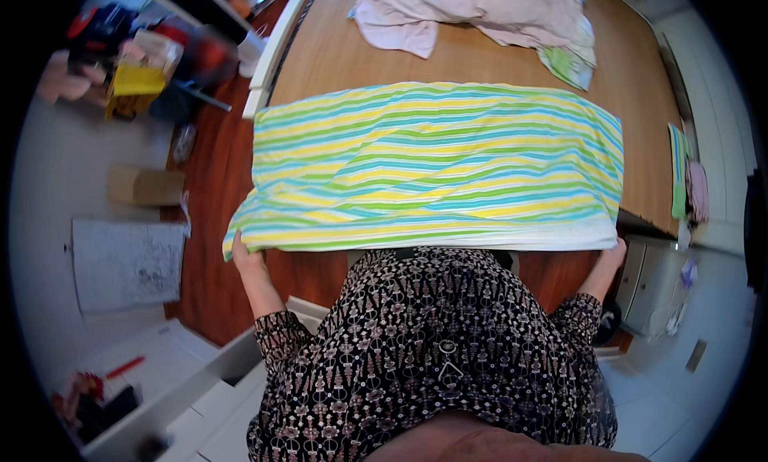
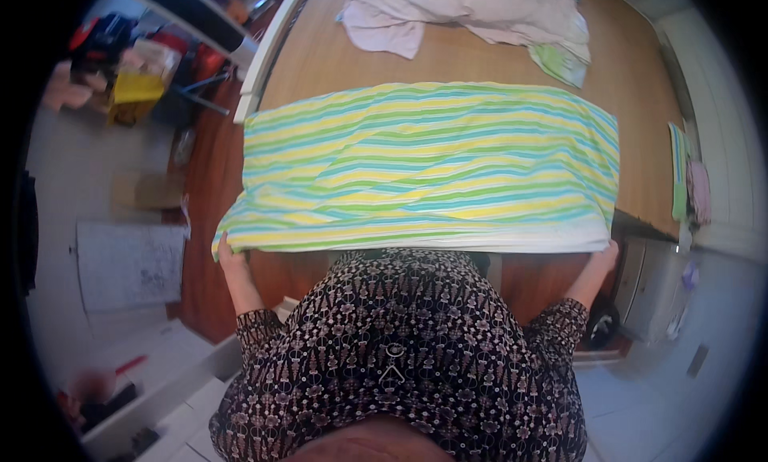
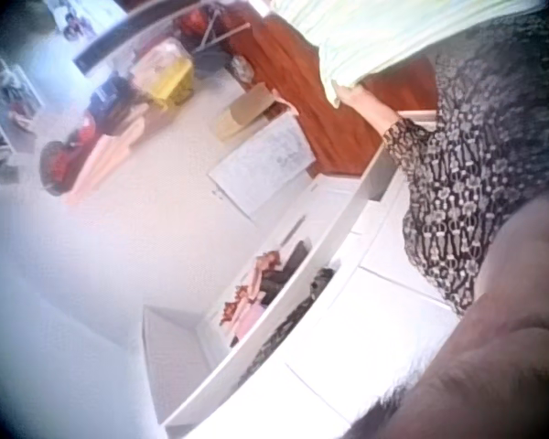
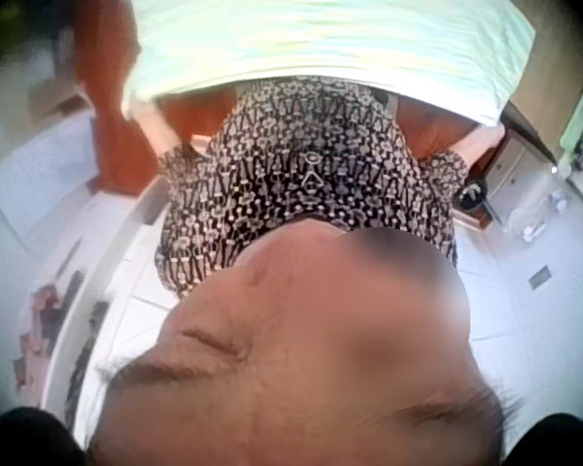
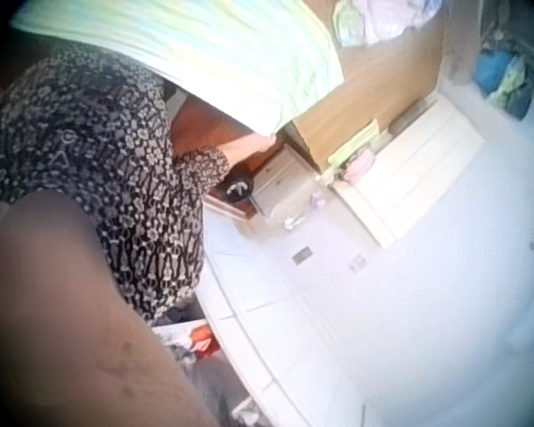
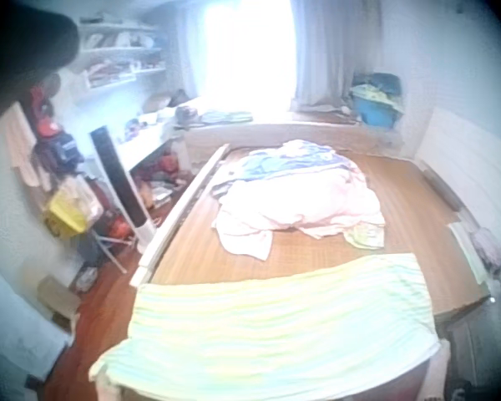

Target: The person puts a striped pillowcase onto a white pillow by hand, smoothing the fabric and tucking the pillow inside.

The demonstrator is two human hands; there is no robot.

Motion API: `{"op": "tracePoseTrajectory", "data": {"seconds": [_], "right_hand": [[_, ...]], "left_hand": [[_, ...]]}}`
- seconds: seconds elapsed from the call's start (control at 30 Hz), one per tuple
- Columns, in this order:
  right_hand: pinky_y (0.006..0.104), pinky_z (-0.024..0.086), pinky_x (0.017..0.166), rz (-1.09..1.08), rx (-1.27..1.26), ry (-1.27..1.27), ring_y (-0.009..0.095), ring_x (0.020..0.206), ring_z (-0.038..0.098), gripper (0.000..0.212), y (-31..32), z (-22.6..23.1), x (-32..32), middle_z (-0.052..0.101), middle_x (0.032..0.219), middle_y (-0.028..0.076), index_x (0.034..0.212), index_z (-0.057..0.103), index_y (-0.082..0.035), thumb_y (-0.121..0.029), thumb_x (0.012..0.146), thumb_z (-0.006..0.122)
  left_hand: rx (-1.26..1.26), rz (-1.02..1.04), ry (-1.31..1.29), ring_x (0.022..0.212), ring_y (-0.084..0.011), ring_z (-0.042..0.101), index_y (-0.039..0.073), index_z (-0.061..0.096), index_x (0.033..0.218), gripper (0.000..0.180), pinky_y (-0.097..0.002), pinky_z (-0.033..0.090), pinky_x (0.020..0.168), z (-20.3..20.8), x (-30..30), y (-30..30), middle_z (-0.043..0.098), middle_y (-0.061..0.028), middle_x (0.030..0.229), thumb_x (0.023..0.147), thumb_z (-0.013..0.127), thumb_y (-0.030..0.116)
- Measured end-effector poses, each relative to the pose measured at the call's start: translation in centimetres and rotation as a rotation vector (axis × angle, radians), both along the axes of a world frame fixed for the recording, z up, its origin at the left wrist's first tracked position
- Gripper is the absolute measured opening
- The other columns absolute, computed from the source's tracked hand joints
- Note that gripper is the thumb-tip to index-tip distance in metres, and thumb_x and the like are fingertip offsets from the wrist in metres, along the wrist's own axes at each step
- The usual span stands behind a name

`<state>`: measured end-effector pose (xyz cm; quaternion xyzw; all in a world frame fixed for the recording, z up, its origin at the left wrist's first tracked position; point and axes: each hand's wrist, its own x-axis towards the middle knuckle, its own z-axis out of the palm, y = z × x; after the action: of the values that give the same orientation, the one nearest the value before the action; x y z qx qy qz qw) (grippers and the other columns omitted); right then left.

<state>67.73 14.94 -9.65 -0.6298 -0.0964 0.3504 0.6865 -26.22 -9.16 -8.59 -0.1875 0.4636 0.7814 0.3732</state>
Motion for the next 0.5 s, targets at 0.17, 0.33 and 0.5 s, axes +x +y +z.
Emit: {"op": "tracePoseTrajectory", "data": {"seconds": [0.17,0.33,0.5], "right_hand": [[0.0457,0.054,0.073,-0.310,-0.288,-0.599,0.028,0.089,0.063,0.039,10.1,14.7,-10.3,0.062,0.100,0.019,0.100,0.058,0.013,-0.021,0.079,0.057],[0.0422,0.052,0.074,-0.561,-0.228,-0.849,0.027,0.089,0.064,0.044,15.5,30.6,1.5,0.066,0.103,0.017,0.100,0.065,0.006,-0.033,0.080,0.059],[0.0371,0.047,0.085,-0.333,-0.608,-1.116,0.026,0.103,0.061,0.048,19.2,34.0,7.0,0.063,0.114,0.015,0.112,0.062,-0.001,-0.039,0.084,0.057]], "left_hand": [[0.160,0.032,0.158,0.113,-0.0304,0.055,0.002,0.043,0.132,0.042,-0.0450,0.047,0.096,5.4,0.8,-1.2,0.053,-0.0150,0.128,0.093,0.054,0.013],[0.304,-0.050,0.055,0.110,-0.0284,0.057,0.003,0.042,0.132,0.048,-0.0444,0.049,0.095,10.0,6.7,2.8,0.055,-0.0147,0.124,0.088,0.062,0.008],[0.321,-0.237,0.022,0.083,-0.0166,0.064,0.004,0.050,0.117,0.033,-0.0298,0.055,0.059,10.2,12.3,3.9,0.063,-0.0074,0.101,0.088,0.064,0.012]]}}
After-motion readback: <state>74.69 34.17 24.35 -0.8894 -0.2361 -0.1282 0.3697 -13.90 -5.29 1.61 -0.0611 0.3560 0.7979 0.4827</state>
